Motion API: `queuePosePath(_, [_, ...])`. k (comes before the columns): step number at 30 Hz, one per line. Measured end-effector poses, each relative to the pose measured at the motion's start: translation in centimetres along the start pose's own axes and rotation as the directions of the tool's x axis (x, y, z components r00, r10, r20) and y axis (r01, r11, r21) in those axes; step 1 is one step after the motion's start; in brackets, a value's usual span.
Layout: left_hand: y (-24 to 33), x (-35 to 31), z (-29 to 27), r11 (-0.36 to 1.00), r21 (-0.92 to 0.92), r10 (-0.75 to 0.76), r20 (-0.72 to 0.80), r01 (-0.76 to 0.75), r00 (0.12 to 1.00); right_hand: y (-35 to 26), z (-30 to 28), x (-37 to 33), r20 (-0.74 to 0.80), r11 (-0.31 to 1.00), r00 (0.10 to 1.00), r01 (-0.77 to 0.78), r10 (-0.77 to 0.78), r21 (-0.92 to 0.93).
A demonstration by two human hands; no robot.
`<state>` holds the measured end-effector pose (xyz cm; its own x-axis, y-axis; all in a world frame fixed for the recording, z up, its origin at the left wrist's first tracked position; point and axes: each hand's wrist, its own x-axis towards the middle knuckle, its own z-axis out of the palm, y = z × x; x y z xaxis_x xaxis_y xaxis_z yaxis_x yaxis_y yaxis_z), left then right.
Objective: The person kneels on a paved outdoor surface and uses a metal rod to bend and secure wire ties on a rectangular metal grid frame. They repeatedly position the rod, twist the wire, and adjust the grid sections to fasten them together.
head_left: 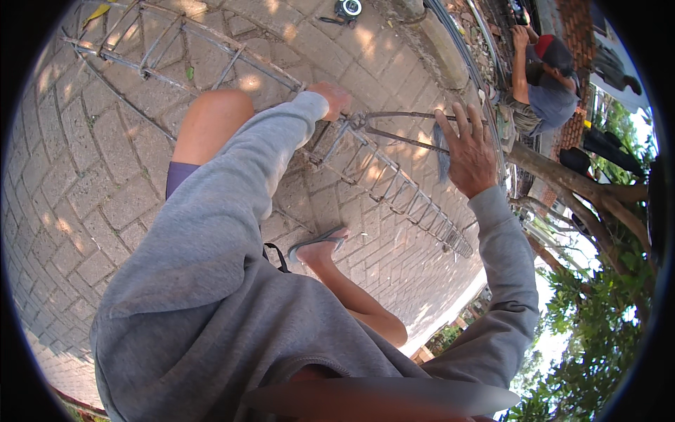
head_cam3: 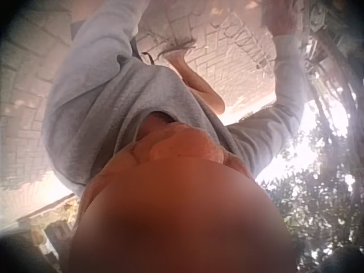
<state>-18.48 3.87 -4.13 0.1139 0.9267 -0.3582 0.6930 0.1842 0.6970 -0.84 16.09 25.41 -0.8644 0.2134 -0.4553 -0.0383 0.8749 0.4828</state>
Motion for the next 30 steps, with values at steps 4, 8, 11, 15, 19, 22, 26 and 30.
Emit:
queuePosePath(4, [0.1, 0.0, -0.3, 1.0, -0.022, -0.001, 0.031, 0.002, 1.0, -0.5, 0.5, -0.6, -0.026, 0.999, 0.999, -0.04, 0.04, 0.002])
queuePosePath(8, [0.3, 0.7, -0.7, 0.978, -0.202, 0.073, 0.085, -0.055, 0.994, -1.2, 0.7, -1.3, -0.146, 0.999, 0.989, -0.021, 0.015, -0.035])
queuePosePath(11, [1.3, 0.8, -0.9, 0.952, -0.276, 0.15, 0.039, -0.134, 0.988, -1.4, 0.8, -1.4, -0.15, 0.999, 0.988, -0.038, 0.036, -0.014])
queuePosePath(15, [5.4, 0.3, -1.8, 0.884, -0.357, 0.283, -0.105, -0.302, 0.953, -1.2, 0.5, -1.0, -0.137, 0.999, 0.989, -0.046, 0.049, 0.024])
queuePosePath(19, [10.9, -0.1, -2.1, 0.703, -0.536, 0.169, -0.512, -0.467, 0.842, -1.3, -0.1, -0.6, -0.089, 0.999, 0.995, -0.044, 0.046, 0.023])
queuePosePath(22, [11.4, 0.8, -2.7, 0.271, -0.817, 0.078, -0.508, -0.509, 0.858, -1.5, -0.4, -0.6, -0.106, 0.999, 0.994, 0.001, -0.005, -0.037])
queuePosePath(26, [9.0, 2.3, -3.5, 0.059, -0.9, 0.087, -0.426, -0.431, 0.901, -1.0, -0.5, 0.2, -0.107, 0.997, 0.994, 0.015, -0.023, -0.074])
queuePosePath(30, [7.1, 2.5, -3.8, -0.085, -0.906, 0.188, -0.423, -0.414, 0.887, 0.1, -0.9, 2.2, -0.091, 0.98, 0.991, 0.085, -0.102, -0.179])
